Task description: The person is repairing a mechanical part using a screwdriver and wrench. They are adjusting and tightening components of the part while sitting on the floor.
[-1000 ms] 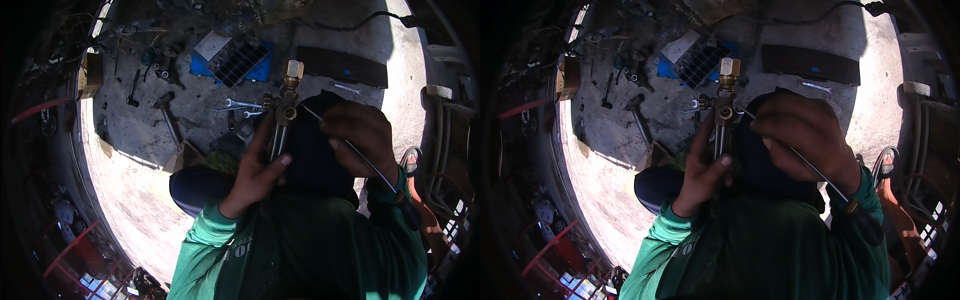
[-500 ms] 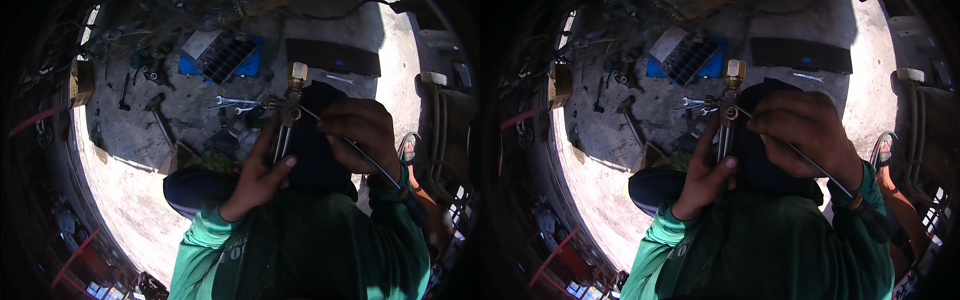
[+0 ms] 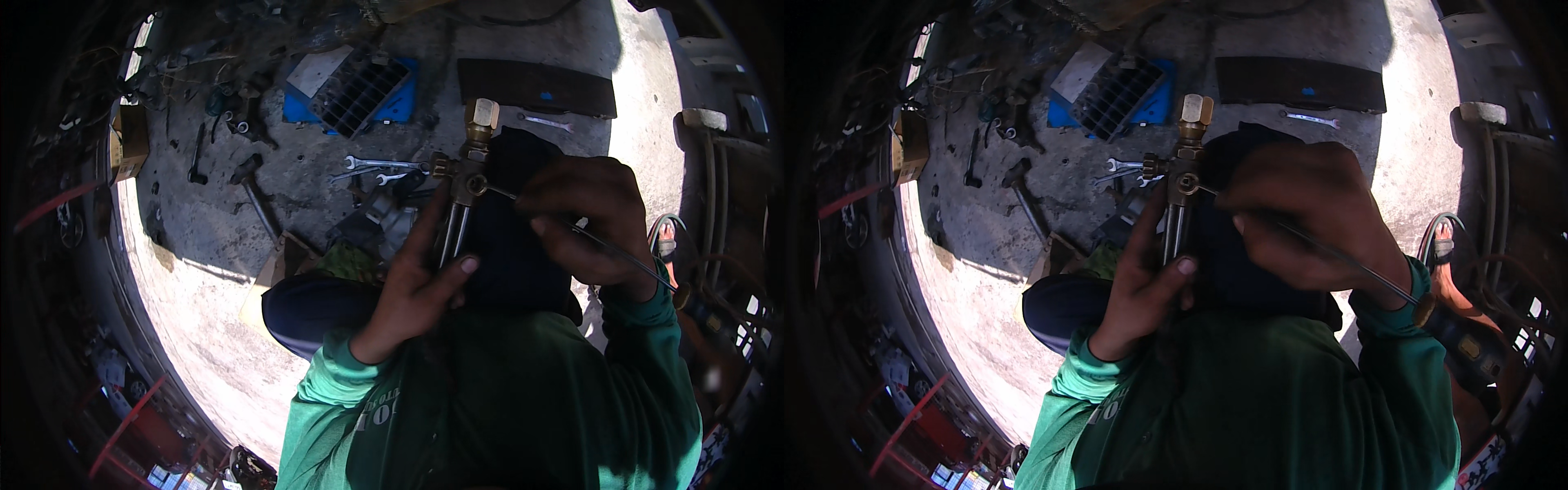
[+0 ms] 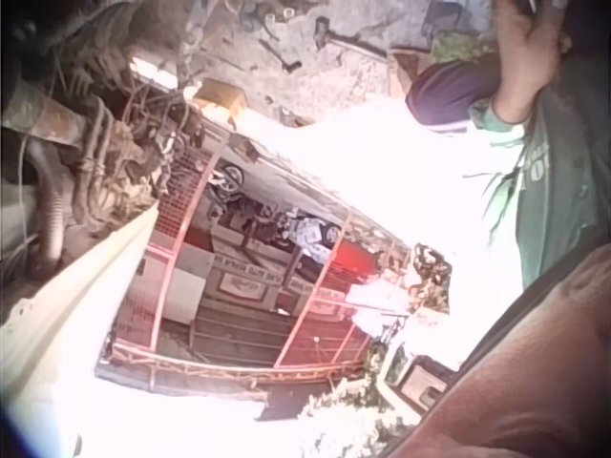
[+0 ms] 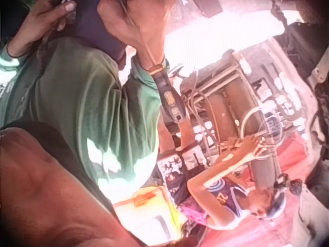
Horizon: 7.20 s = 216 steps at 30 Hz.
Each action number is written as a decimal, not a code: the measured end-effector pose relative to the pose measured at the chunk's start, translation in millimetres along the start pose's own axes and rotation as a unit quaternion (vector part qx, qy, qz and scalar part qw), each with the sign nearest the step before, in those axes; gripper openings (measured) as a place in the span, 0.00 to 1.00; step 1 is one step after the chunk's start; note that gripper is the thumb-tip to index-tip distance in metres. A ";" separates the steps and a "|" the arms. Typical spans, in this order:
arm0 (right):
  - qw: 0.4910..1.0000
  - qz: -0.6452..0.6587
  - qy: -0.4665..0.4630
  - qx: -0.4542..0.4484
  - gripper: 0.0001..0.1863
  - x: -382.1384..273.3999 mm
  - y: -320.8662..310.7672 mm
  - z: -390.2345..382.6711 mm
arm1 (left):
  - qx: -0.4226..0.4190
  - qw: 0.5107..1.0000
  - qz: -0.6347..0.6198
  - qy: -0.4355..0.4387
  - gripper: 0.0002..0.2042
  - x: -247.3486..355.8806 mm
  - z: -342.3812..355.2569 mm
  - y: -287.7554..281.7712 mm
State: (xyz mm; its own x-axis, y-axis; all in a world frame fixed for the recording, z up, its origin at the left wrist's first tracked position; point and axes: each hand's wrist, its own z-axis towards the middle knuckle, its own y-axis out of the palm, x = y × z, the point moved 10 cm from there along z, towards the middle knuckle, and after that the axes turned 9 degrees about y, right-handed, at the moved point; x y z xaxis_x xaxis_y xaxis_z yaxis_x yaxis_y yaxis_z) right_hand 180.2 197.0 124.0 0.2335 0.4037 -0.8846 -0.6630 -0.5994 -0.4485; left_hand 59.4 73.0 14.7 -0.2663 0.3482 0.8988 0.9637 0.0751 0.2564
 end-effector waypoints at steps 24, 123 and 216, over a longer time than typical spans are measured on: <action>0.983 0.055 0.167 -0.049 0.06 26.0 -19.6 3.5 | -0.030 0.990 -0.139 0.006 0.41 -3.0 -1.1 1.4; 0.995 -0.041 -0.086 0.025 0.12 -35.3 51.9 -8.3 | 0.227 0.917 -0.190 0.266 0.21 78.8 75.3 -77.5; 0.990 -0.083 -0.039 -0.110 0.08 -35.0 62.8 30.4 | 0.264 0.897 -0.272 0.228 0.30 37.1 101.4 -92.3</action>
State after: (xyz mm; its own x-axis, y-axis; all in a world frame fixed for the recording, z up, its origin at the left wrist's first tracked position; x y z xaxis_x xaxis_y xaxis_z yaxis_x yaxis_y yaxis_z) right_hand 108.8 166.2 130.8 0.2653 0.5556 -0.7880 -0.4480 -0.6526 -0.6110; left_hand -37.2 173.8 -11.8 -0.5659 -0.2827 0.7745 0.5326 0.5917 0.6052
